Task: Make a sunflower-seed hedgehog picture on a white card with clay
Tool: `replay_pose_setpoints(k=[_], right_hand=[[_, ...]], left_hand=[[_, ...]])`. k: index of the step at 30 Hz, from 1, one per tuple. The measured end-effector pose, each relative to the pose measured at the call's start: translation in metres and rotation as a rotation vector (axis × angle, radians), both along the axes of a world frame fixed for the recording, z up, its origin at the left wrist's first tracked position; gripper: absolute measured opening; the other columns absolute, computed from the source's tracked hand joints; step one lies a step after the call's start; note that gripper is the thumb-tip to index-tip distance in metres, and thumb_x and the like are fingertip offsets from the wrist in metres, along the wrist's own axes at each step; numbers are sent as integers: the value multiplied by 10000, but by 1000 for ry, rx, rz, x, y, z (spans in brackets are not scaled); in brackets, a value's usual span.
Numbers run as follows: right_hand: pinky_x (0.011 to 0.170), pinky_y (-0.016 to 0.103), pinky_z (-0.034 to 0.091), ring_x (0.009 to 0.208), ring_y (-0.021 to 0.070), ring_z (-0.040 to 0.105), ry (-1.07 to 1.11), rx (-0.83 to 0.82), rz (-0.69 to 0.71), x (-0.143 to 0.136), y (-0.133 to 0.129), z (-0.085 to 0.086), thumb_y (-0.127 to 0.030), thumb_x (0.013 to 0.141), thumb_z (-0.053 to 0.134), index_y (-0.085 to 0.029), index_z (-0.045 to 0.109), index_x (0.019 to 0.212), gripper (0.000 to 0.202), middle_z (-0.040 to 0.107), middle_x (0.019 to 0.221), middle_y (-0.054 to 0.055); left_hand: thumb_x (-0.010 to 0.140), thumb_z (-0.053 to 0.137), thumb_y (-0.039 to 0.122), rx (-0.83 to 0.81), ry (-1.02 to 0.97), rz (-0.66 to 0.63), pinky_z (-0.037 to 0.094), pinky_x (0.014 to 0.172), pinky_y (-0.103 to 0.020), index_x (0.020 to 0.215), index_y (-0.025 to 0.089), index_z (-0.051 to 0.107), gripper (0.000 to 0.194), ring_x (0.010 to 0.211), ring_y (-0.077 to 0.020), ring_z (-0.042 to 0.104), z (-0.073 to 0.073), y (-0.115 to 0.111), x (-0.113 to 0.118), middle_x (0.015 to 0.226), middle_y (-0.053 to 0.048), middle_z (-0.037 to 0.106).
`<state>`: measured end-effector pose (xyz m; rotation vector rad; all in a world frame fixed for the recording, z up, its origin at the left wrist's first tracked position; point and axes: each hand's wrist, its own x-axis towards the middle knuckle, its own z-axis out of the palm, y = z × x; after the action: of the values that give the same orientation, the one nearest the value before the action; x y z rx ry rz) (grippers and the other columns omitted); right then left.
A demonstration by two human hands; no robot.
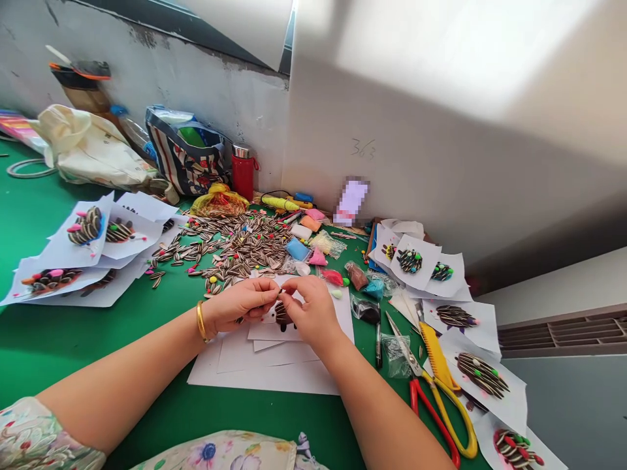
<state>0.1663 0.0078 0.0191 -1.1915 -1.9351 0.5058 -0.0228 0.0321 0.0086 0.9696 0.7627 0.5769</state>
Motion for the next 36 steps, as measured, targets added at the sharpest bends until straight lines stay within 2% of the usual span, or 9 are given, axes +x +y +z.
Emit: replay_pose_setpoints(k=[3, 8, 12, 17, 22, 26, 36], right_hand=[[841, 372, 431, 916, 205, 594, -69, 47, 45, -1, -1, 1, -214, 929, 567, -243, 707, 1005, 162, 710, 944, 34], [874, 385, 441, 963, 219, 598, -141, 61, 96, 2, 0, 0, -232, 903, 620, -251, 701, 1138, 249, 716, 1023, 50], [825, 365, 455, 895, 206, 613, -97, 36, 46, 9, 5, -4, -196, 922, 582, -252, 739, 1032, 200, 734, 927, 39], [795, 350, 454, 850, 208, 622, -124, -94, -78, 21, 13, -4, -194, 847, 666, -245, 730, 810, 90, 731, 866, 25], [825, 340, 435, 886, 204, 607, -254, -177, -53, 25, 17, -10, -153, 844, 618, -245, 727, 815, 146, 725, 895, 14], [825, 324, 421, 862, 193, 590, -272, -177, -74, 22, 19, -17, -139, 807, 639, -239, 710, 768, 129, 710, 854, 2], [798, 322, 403, 866, 193, 564, -354, -135, -61, 19, 17, -21, -153, 848, 606, -231, 698, 790, 133, 666, 840, 20]], left_hand=[[749, 748, 494, 25, 10, 25, 213, 398, -159, 778, 177, 538, 381, 430, -40, 306, 2, 0, 1, 573, 59, 453], [746, 746, 485, 35, 44, 60, 212, 397, -164, 794, 175, 555, 367, 418, -37, 297, 3, 1, 2, 563, 69, 443], [755, 736, 473, 46, 67, 66, 190, 398, -164, 806, 168, 576, 348, 427, -35, 302, 3, 2, 3, 569, 63, 451], [750, 737, 437, 9, 117, 195, 154, 404, -171, 869, 166, 600, 326, 436, -30, 290, 1, 5, 3, 594, 63, 447], [718, 749, 416, 8, 116, 228, 142, 410, -181, 836, 162, 590, 323, 438, -26, 279, -1, 7, 3, 625, 50, 476], [709, 747, 425, 17, 145, 234, 140, 413, -186, 824, 166, 590, 323, 432, -30, 274, -2, 7, 4, 605, 55, 471], [716, 740, 429, 42, 166, 235, 171, 417, -179, 833, 159, 595, 328, 440, -36, 304, 0, 6, 5, 604, 54, 474]])
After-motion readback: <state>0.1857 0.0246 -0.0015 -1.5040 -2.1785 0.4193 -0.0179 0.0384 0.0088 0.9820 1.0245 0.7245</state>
